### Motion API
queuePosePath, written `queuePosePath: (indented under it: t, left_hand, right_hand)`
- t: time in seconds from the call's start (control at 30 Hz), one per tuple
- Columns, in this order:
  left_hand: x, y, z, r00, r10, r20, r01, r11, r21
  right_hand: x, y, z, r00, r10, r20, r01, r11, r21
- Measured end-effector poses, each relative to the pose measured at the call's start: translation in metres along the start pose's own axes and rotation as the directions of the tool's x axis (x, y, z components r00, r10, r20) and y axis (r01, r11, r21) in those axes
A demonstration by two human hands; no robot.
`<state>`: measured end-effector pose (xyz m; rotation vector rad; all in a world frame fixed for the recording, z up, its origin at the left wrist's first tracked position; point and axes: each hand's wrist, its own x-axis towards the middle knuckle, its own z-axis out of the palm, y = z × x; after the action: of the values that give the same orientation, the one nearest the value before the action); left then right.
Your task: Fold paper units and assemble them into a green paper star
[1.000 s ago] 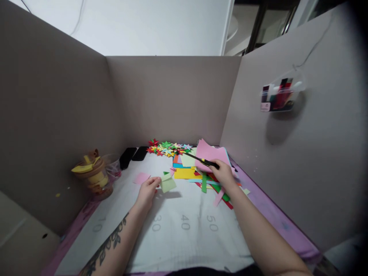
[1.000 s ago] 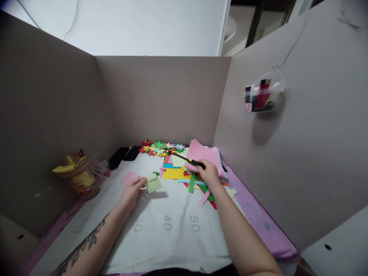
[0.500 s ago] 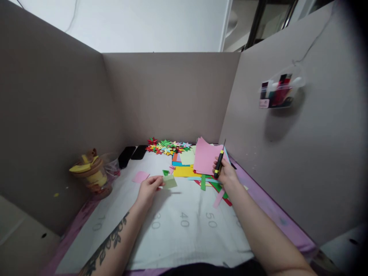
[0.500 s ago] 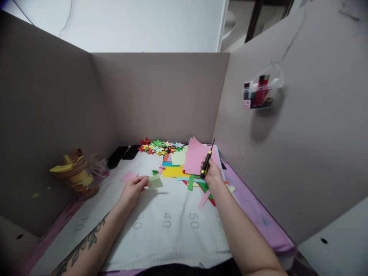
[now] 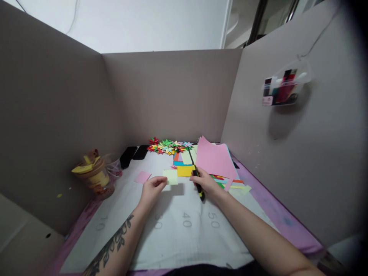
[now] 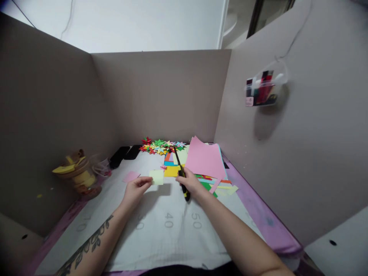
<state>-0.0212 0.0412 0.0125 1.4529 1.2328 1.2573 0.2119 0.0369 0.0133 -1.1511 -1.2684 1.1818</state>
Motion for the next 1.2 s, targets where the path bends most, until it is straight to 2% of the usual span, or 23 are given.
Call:
queuePosePath:
  t: [0.13,0.23,0.3,0.4,0.53,0.63,0.73,0.8,0.87,0.9,0.97,1.07,1.2]
  left_hand:
    - [-0.008,0.001,0.005,0.988,0.14,0.065,-0.141,0.99,0.017]
    - [-0.014,0.004,0.01,0.969,0.226,0.103,-0.227,0.974,-0.004]
    - [-0.015,0.007,0.014,0.968,0.242,0.068,-0.237,0.969,-0.073]
    - [-0.016,0.011,0.016,0.988,0.145,0.043,-0.132,0.965,-0.225]
    - [-0.015,0.013,0.017,0.991,0.02,0.132,0.022,0.952,-0.307]
    - [-0.012,0.009,0.015,0.986,-0.05,0.16,0.09,0.963,-0.254]
    - [-0.004,0.0,0.006,0.989,-0.124,0.081,0.127,0.991,-0.038]
    - [0.002,-0.005,-0.003,0.992,-0.125,0.017,0.119,0.972,0.205]
    - [0.007,-0.007,-0.013,0.998,0.019,-0.053,0.008,0.887,0.462]
    - [0.009,-0.007,-0.017,0.993,0.108,-0.036,-0.069,0.823,0.563]
    - [0.012,-0.007,-0.023,0.978,0.182,0.101,-0.204,0.745,0.635]
    - [0.013,-0.01,-0.025,0.944,0.114,0.31,-0.297,0.703,0.646]
    - [0.013,-0.015,-0.022,0.919,0.07,0.389,-0.346,0.618,0.706]
  right_hand:
    - [-0.009,-0.001,0.028,0.999,0.005,0.053,-0.007,0.999,0.04]
    - [-0.014,-0.002,0.042,1.0,-0.024,-0.018,0.025,0.998,0.052]
    - [-0.015,-0.003,0.045,0.995,-0.063,-0.072,0.065,0.997,0.032]
    - [-0.016,-0.005,0.044,0.991,-0.11,-0.082,0.106,0.993,-0.045]
    - [-0.019,-0.005,0.041,0.991,-0.123,0.045,0.129,0.979,-0.155]
    - [-0.017,0.0,0.039,0.985,-0.106,0.139,0.134,0.969,-0.206]
    - [-0.011,0.004,0.031,0.984,-0.117,0.137,0.153,0.941,-0.301]
    - [-0.007,0.004,0.02,0.976,-0.156,0.149,0.208,0.867,-0.453]
    - [-0.005,0.003,0.007,0.967,-0.152,0.204,0.249,0.729,-0.638]
    - [-0.005,0.001,0.0,0.966,-0.123,0.226,0.25,0.657,-0.711]
    - [-0.005,-0.002,-0.012,0.965,-0.046,0.257,0.241,0.532,-0.811]
    - [-0.005,-0.005,-0.025,0.957,0.037,0.288,0.251,0.393,-0.885]
    - [-0.004,-0.003,-0.03,0.931,0.081,0.356,0.313,0.326,-0.892]
